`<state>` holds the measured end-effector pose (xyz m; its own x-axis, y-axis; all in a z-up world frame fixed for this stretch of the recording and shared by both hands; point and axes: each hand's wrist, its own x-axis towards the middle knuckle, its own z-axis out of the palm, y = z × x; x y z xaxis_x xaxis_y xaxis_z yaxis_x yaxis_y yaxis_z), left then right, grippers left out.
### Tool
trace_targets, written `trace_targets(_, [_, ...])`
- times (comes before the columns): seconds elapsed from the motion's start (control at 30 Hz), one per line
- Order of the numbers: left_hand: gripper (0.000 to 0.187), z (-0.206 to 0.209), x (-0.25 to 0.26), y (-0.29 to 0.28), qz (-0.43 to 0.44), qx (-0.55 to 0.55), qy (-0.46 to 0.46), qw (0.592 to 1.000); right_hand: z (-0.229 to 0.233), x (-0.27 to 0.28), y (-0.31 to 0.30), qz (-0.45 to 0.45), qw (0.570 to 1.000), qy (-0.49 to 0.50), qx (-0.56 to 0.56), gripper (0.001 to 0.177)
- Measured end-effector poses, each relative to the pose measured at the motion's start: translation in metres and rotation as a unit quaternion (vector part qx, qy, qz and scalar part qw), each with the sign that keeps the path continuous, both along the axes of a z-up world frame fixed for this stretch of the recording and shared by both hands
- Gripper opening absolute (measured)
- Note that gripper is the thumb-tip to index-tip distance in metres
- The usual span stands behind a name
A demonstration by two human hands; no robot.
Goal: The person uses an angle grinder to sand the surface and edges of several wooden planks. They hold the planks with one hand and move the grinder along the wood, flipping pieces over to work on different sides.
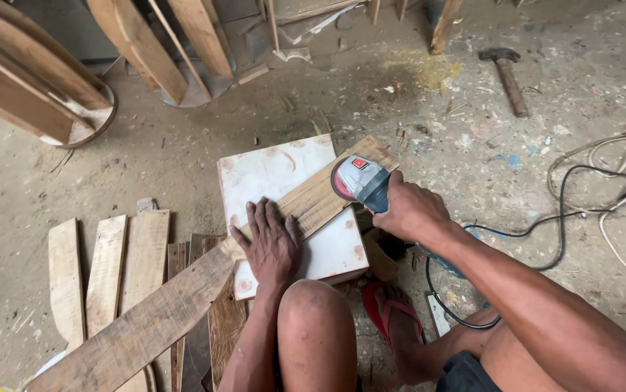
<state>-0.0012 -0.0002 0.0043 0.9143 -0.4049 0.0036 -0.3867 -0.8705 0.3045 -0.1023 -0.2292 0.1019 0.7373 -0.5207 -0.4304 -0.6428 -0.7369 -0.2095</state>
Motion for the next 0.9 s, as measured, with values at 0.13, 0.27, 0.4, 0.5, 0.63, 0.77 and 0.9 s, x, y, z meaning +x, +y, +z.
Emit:
trace_targets(0.13, [0.060,-0.003,0.001,0.000,0.008,-0.004,0.000,1.000,0.016,-0.004,-0.022,-0.068,0.997,-0.009,0.024,0.064])
trace_targets(0.27, [0.058,-0.009,0.001,-0.001,-0.002,-0.013,-0.033,0.999,-0.002,-0.008,-0.060,-0.101,0.994,-0.034,-0.017,0.059])
trace_targets(0.4, [0.056,-0.012,0.002,0.000,-0.008,-0.030,-0.052,0.998,0.009,-0.003,-0.045,-0.083,0.996,-0.018,-0.001,0.067])
trace_targets(0.5, [0.056,-0.015,0.002,0.000,-0.008,-0.031,-0.063,0.998,0.021,-0.007,-0.043,-0.118,0.993,-0.021,0.002,0.059])
trace_targets(0.63, [0.060,-0.003,0.005,-0.005,-0.011,-0.009,-0.037,0.999,0.005,-0.003,-0.096,-0.143,0.987,-0.065,-0.019,0.070])
trace_targets(0.77, [0.059,-0.004,-0.002,-0.001,-0.005,-0.012,-0.019,1.000,0.006,-0.018,-0.098,-0.155,0.986,-0.066,-0.005,0.074])
trace_targets(0.9, [0.058,-0.002,0.001,-0.001,-0.007,-0.023,-0.017,1.000,0.011,-0.022,-0.089,-0.137,0.990,-0.033,-0.002,0.078])
